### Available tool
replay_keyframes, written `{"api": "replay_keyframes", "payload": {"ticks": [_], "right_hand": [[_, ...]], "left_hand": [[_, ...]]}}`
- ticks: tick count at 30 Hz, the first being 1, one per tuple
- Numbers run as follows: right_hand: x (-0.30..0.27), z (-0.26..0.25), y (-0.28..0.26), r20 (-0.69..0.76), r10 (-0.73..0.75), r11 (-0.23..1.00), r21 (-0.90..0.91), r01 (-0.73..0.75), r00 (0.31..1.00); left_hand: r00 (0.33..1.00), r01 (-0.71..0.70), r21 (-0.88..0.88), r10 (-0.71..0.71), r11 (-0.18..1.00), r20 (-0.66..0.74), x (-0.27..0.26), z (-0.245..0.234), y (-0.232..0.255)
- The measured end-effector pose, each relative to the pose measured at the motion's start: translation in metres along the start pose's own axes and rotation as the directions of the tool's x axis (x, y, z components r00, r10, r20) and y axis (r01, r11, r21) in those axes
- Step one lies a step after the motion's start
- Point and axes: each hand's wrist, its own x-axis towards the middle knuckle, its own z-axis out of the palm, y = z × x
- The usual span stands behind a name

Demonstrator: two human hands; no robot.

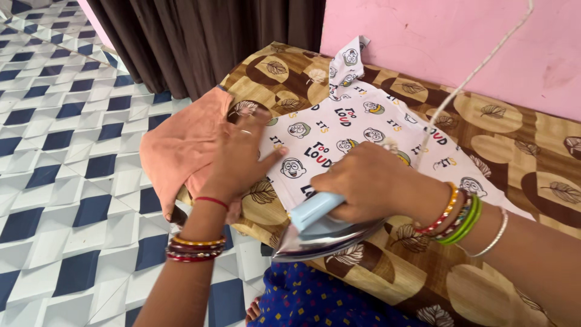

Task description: The person irons a white t-shirt with cartoon graphics on a patterned table, then switches to ironing a green shirt. They smooth the fabric with one hand while moving the iron with the other, adjusting the garments between passes.

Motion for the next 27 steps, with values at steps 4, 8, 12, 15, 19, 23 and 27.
{"api": "replay_keyframes", "payload": {"ticks": [4, 8, 12, 15, 19, 23, 27], "right_hand": [[-0.013, -0.005, 0.005, 0.071, 0.014, 0.998, 0.066, -0.018, 0.997], [-0.044, -0.013, 0.023, 0.049, 0.101, 0.995, 0.021, -0.102, 0.994], [-0.052, -0.013, 0.026, 0.074, 0.226, 0.974, -0.049, -0.222, 0.971], [-0.043, -0.006, 0.015, 0.028, 0.159, 0.987, -0.043, -0.158, 0.987], [-0.014, 0.002, -0.013, -0.118, 0.035, 0.999, -0.027, -0.039, 0.992], [-0.003, -0.005, -0.025, -0.003, 0.105, 0.994, -0.015, -0.105, 0.994], [-0.017, -0.005, -0.002, 0.058, 0.201, 0.980, -0.005, -0.201, 0.978]], "left_hand": [[0.990, -0.057, 0.133, 0.038, 0.989, 0.138, -0.001, 0.010, 0.016], [0.990, -0.056, 0.149, 0.036, 0.987, 0.136, -0.006, 0.007, 0.014], [0.993, -0.050, 0.190, 0.028, 0.981, 0.118, -0.006, 0.011, 0.018], [0.993, -0.040, 0.162, 0.021, 0.986, 0.114, -0.005, 0.011, 0.017], [0.990, -0.041, 0.182, 0.015, 0.982, 0.141, -0.006, 0.009, 0.018], [0.981, -0.030, 0.169, -0.003, 0.985, 0.194, -0.004, 0.004, 0.018], [0.975, -0.034, 0.183, -0.007, 0.983, 0.221, -0.003, 0.002, 0.018]]}}
